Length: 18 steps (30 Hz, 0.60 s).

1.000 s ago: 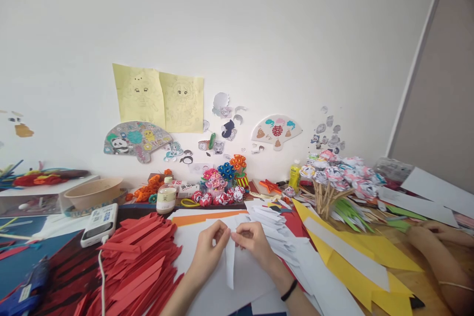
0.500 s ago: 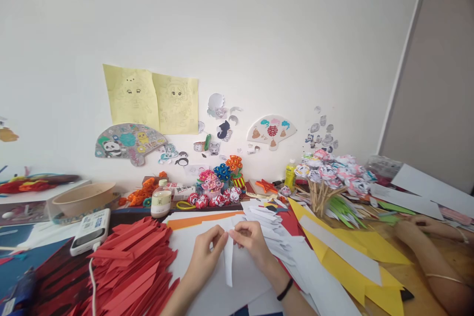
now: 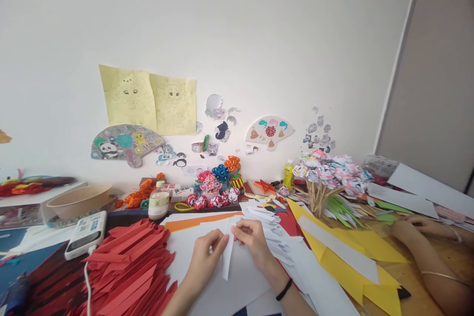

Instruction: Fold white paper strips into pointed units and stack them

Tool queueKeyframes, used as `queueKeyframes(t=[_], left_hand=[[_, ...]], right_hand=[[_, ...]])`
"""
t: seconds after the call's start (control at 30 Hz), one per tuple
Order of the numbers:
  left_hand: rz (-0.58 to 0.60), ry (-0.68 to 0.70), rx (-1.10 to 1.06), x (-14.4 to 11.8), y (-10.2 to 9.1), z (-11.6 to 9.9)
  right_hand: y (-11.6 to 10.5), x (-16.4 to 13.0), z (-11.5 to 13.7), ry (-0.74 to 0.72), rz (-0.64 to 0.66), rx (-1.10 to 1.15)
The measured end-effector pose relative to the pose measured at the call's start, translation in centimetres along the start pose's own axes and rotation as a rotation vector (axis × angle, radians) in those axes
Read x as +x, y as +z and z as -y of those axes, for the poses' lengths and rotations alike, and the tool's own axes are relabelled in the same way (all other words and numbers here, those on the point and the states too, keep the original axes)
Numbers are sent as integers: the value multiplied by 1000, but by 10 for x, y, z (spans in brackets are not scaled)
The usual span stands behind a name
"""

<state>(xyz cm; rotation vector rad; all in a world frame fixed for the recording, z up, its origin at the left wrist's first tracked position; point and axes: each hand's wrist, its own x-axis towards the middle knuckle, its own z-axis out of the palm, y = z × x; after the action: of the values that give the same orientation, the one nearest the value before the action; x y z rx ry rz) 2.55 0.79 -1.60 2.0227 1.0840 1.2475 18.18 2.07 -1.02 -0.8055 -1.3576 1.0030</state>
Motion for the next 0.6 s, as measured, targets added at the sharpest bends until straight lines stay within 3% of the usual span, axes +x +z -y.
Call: queueKeyframes(t=[0.3, 0.6], left_hand=[[-25, -15, -2, 1, -1, -1], [79, -64, -63, 1, 5, 0]], right_hand=[[6, 0, -11, 39, 89, -22], [3, 2, -11, 20, -47, -31]])
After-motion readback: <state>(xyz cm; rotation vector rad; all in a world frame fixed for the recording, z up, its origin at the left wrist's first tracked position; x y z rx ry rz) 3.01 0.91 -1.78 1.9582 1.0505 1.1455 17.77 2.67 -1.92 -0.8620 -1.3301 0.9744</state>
